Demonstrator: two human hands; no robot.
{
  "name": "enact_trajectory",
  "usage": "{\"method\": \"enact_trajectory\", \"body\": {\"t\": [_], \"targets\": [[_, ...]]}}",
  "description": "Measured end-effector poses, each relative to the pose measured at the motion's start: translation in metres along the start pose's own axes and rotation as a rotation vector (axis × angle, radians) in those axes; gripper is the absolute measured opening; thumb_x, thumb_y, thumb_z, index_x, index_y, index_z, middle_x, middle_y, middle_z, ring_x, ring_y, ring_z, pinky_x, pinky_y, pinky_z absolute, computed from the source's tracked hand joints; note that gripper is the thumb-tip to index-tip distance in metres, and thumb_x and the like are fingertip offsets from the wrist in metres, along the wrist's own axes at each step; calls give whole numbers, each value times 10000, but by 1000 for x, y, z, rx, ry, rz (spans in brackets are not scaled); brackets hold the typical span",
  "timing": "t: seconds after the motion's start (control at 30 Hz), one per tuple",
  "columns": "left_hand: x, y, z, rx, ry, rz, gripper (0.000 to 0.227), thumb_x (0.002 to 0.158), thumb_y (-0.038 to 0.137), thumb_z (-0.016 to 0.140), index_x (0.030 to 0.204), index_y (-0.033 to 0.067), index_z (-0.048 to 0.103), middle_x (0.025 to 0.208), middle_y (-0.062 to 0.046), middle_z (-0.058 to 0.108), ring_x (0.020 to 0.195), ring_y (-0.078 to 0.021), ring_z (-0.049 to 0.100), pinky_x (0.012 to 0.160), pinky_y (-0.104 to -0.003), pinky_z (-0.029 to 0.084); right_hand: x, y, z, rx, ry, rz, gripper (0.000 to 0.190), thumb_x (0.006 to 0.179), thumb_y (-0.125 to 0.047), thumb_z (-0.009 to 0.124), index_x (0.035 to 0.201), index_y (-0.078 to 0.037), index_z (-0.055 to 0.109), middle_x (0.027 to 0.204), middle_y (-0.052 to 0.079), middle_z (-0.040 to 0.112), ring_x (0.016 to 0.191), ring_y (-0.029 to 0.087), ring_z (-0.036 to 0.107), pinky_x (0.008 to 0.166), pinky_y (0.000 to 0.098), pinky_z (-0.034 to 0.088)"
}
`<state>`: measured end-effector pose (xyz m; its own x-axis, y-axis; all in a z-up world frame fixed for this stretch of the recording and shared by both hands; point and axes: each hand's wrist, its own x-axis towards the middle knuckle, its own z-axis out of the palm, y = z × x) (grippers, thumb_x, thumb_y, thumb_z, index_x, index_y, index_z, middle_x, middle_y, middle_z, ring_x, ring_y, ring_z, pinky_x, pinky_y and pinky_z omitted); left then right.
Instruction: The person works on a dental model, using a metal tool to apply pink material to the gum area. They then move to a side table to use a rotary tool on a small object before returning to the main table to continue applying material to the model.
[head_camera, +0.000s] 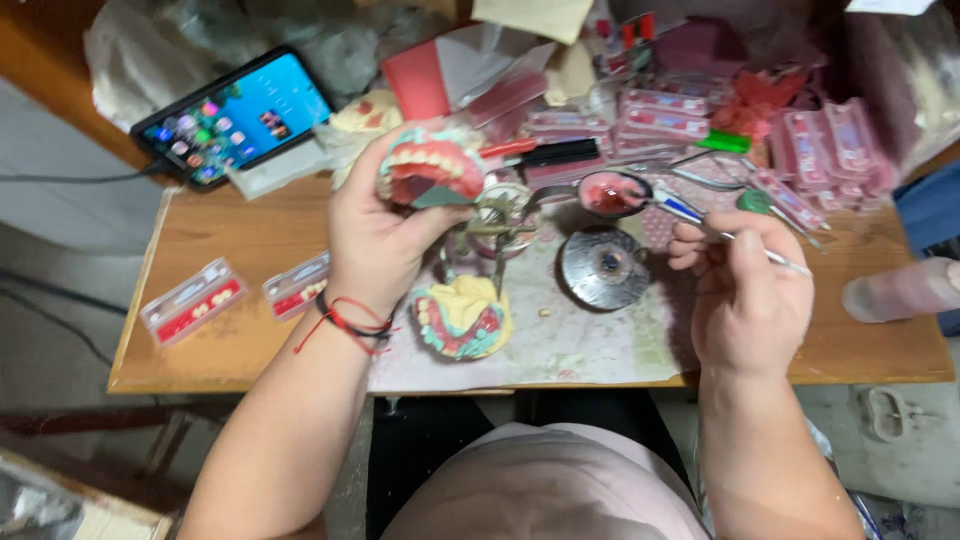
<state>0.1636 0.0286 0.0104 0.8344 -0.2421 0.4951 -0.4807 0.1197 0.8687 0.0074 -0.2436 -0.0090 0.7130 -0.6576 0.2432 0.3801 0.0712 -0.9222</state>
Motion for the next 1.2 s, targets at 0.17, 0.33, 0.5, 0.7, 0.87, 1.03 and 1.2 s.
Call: {"method": "enact_trajectory", "body": {"t": [0.17, 0.33, 0.5, 0.7, 0.87, 1.03, 1.2], "targets": [[-1, -10, -2, 81, 22, -9, 709, 747, 106, 951, 1367, 66, 609, 1174, -26, 719, 1059, -101, 646, 1025, -257, 526, 10, 6, -5, 51, -36, 77, 295, 1006, -295, 665, 1092, -13, 670, 930, 196, 742, 716, 219, 718, 691, 265, 621], [-3, -6, -1, 69, -18, 11, 677, 780, 143, 932, 1369, 65, 607, 1222, -38, 706, 1096, -109, 642, 1047, -261, 513, 6, 10, 0, 55, -39, 91, 278, 1022, -281, 649, 1108, -18, 662, 937, 197, 743, 841, 247, 753, 731, 255, 600], [-2, -6, -1, 86, -25, 19, 684, 766, 129, 936, 1369, 68, 620, 1226, -33, 711, 1098, -98, 644, 1051, -251, 508, 10, 13, -2, 95, -89, 122, 314, 1012, -283, 645, 1148, -1, 665, 998, 227, 751, 890, 273, 763, 830, 330, 645], [-3, -3, 1, 93, -25, 11, 681, 765, 92, 939, 1364, 66, 614, 1207, -37, 718, 1056, -94, 656, 1016, -243, 526, 13, 16, -4, 149, -138, 175, 344, 1003, -272, 661, 1186, 19, 664, 1050, 249, 750, 894, 280, 763, 809, 317, 649], [-2, -1, 0, 102, -27, 12, 689, 748, 82, 946, 1355, 67, 621, 1197, -37, 723, 1060, -96, 657, 1025, -243, 525, 12, 11, -1, 146, -85, 152, 322, 1001, -256, 659, 1168, 20, 665, 1022, 264, 749, 861, 284, 765, 785, 313, 651], [-4, -3, -1, 113, -32, 26, 689, 758, 101, 949, 1361, 69, 618, 1239, -41, 712, 1082, -97, 648, 1040, -247, 518, 6, 7, -3, 57, 4, 49, 282, 1001, -263, 654, 1098, 1, 679, 918, 209, 744, 764, 250, 745, 742, 306, 648], [-3, -5, -1, 65, -38, 0, 693, 761, 106, 940, 1371, 73, 614, 1242, -38, 711, 1079, -91, 650, 1036, -241, 524, 0, 2, -1, -20, -15, -47, 277, 1037, -277, 619, 1060, -3, 651, 892, 191, 709, 754, 236, 704, 728, 277, 598]]}}
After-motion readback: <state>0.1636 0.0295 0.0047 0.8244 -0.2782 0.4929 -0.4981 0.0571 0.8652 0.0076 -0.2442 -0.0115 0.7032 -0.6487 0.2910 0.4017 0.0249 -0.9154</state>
